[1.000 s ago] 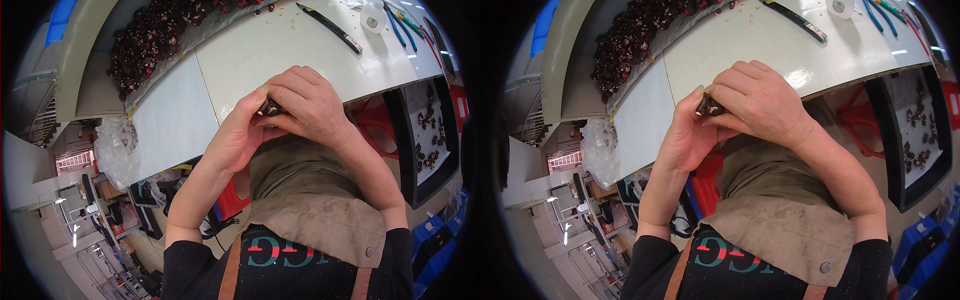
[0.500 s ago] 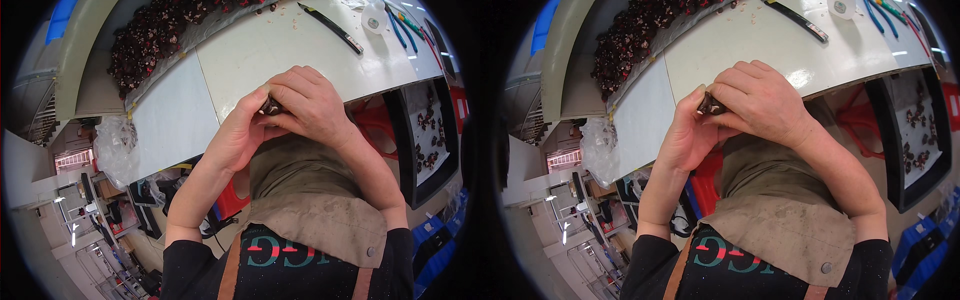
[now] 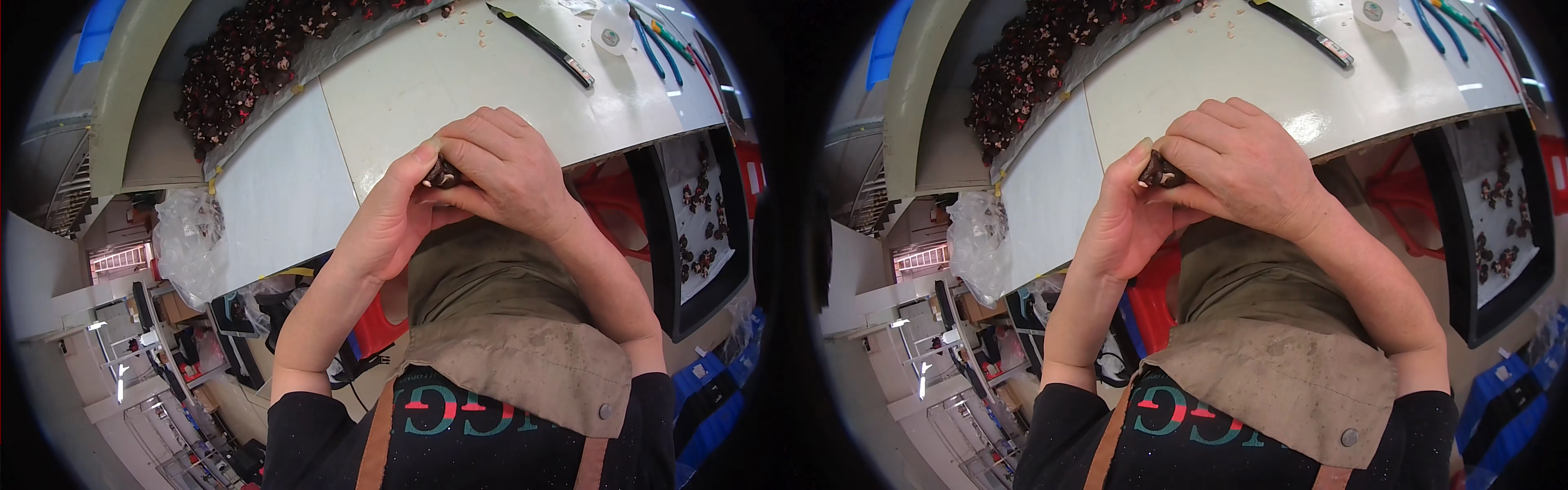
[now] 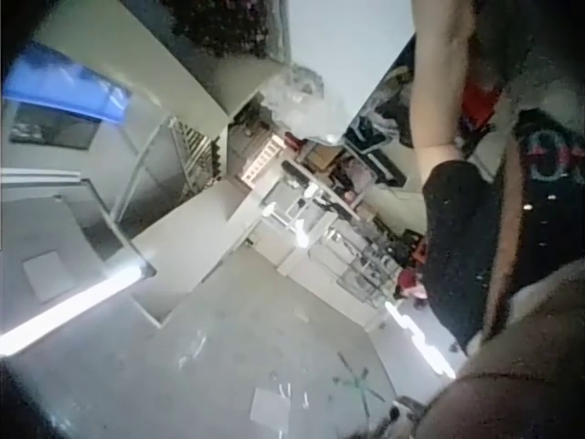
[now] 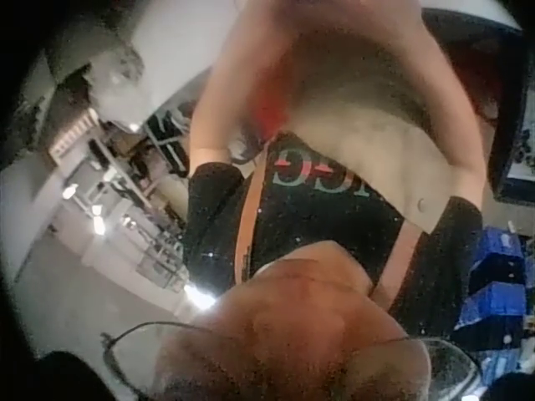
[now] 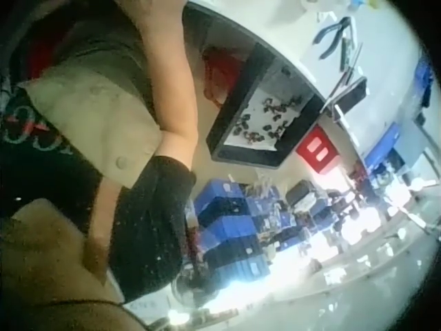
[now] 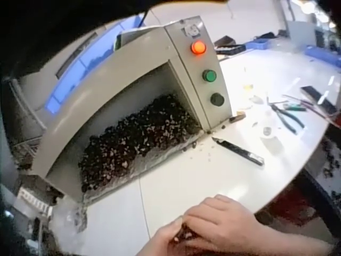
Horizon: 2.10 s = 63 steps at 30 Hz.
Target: Assembling small plastic figurines by applying glue and attaching components at a factory workbench.
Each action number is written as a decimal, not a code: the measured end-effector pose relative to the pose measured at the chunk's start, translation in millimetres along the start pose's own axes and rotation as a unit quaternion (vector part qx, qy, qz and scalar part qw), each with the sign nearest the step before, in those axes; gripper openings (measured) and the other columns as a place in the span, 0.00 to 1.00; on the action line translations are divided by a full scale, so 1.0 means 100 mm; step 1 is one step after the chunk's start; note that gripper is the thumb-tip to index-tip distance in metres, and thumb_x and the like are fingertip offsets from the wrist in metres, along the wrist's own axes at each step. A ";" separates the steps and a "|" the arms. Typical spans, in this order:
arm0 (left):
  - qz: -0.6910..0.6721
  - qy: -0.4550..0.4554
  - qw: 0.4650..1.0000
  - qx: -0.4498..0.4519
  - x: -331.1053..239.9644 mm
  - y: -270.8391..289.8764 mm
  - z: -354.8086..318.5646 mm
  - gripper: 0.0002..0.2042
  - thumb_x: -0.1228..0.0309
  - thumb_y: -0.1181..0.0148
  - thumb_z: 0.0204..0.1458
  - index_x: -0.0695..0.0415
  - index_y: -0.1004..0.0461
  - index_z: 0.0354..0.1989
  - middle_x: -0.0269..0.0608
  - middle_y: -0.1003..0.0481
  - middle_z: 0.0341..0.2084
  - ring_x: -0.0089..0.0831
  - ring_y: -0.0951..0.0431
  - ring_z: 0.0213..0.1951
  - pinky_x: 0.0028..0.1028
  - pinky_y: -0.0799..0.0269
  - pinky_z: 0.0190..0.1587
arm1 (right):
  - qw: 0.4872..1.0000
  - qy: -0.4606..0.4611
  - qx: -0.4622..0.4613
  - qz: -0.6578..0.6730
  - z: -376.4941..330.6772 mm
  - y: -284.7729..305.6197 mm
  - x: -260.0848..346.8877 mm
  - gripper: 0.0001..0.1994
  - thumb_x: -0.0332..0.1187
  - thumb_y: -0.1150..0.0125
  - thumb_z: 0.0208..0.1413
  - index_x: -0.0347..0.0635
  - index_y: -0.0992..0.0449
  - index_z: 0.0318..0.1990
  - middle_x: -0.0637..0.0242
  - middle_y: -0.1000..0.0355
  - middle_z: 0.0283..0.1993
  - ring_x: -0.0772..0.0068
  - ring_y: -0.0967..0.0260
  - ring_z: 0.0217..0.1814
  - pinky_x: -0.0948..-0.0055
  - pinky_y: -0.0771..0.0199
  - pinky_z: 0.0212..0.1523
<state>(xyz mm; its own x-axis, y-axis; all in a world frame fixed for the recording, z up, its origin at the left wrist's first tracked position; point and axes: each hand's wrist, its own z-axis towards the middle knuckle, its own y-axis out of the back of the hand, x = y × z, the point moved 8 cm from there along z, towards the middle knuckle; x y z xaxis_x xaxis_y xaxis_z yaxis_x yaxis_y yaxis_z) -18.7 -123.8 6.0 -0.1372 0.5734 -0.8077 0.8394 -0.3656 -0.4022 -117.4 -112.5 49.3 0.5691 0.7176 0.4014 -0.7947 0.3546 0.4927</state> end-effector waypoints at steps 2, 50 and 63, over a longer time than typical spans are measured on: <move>-0.001 0.000 1.000 0.002 0.00 0.00 0.01 0.21 0.53 0.54 0.57 0.57 0.33 0.49 0.38 0.31 0.44 0.27 0.29 0.47 0.34 0.32 0.50 | 1.000 -0.001 0.000 -0.001 -0.01 -0.01 -0.01 0.19 0.39 0.30 0.33 0.40 0.28 0.33 0.67 0.30 0.34 0.66 0.32 0.32 0.70 0.32 0.34; -0.112 0.015 0.979 0.167 0.96 -0.34 -0.34 0.29 0.51 0.56 0.59 0.63 0.43 0.60 0.50 0.35 0.54 0.36 0.36 0.58 0.36 0.40 0.61 | 0.783 -0.434 0.118 0.430 -1.08 0.21 0.13 0.13 0.20 0.49 0.51 0.36 0.31 0.45 0.55 0.36 0.55 0.70 0.38 0.55 0.72 0.37 0.55; -0.085 0.026 0.987 0.130 0.97 -0.30 -0.35 0.27 0.61 0.46 0.55 0.62 0.41 0.59 0.45 0.34 0.53 0.31 0.34 0.56 0.31 0.39 0.58 | 0.830 -0.384 0.145 0.378 -1.06 0.34 0.14 0.15 0.21 0.46 0.48 0.38 0.32 0.46 0.55 0.37 0.56 0.66 0.38 0.57 0.70 0.38 0.55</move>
<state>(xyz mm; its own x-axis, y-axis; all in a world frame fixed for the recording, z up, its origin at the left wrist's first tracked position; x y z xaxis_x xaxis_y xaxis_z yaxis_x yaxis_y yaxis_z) -38.9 -31.5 -45.5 -0.2309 0.6772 -0.6986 0.6420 -0.4335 -0.6324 -158.8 -26.3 -10.2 -0.0135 0.0357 0.9993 -0.9650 -0.2622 -0.0036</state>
